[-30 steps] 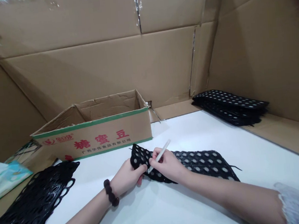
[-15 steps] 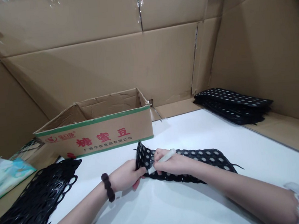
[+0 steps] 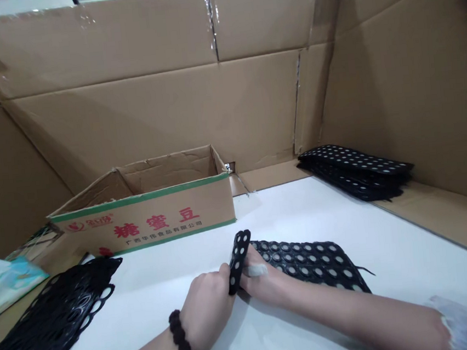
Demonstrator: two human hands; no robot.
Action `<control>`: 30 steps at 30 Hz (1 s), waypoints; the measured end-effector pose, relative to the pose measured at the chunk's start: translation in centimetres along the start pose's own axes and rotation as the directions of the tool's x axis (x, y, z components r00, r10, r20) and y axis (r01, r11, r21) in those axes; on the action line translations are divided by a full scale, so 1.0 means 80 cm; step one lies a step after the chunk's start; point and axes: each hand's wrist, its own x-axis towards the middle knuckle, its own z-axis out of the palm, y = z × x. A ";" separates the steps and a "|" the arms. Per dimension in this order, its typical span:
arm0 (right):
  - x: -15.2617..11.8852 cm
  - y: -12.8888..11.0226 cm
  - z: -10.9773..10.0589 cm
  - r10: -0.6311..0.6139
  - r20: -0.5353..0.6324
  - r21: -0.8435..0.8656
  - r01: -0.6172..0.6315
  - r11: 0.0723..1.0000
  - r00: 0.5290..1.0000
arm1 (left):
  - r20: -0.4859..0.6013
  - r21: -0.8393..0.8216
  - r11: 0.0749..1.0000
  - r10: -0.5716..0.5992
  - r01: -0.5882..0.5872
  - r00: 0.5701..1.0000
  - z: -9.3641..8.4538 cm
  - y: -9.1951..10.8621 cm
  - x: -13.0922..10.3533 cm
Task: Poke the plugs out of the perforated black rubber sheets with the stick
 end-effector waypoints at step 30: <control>0.011 0.007 -0.015 0.045 0.047 -0.280 -0.030 0.959 0.998 | 0.042 -0.734 0.666 -0.155 0.136 0.987 -0.002 -0.013 0.008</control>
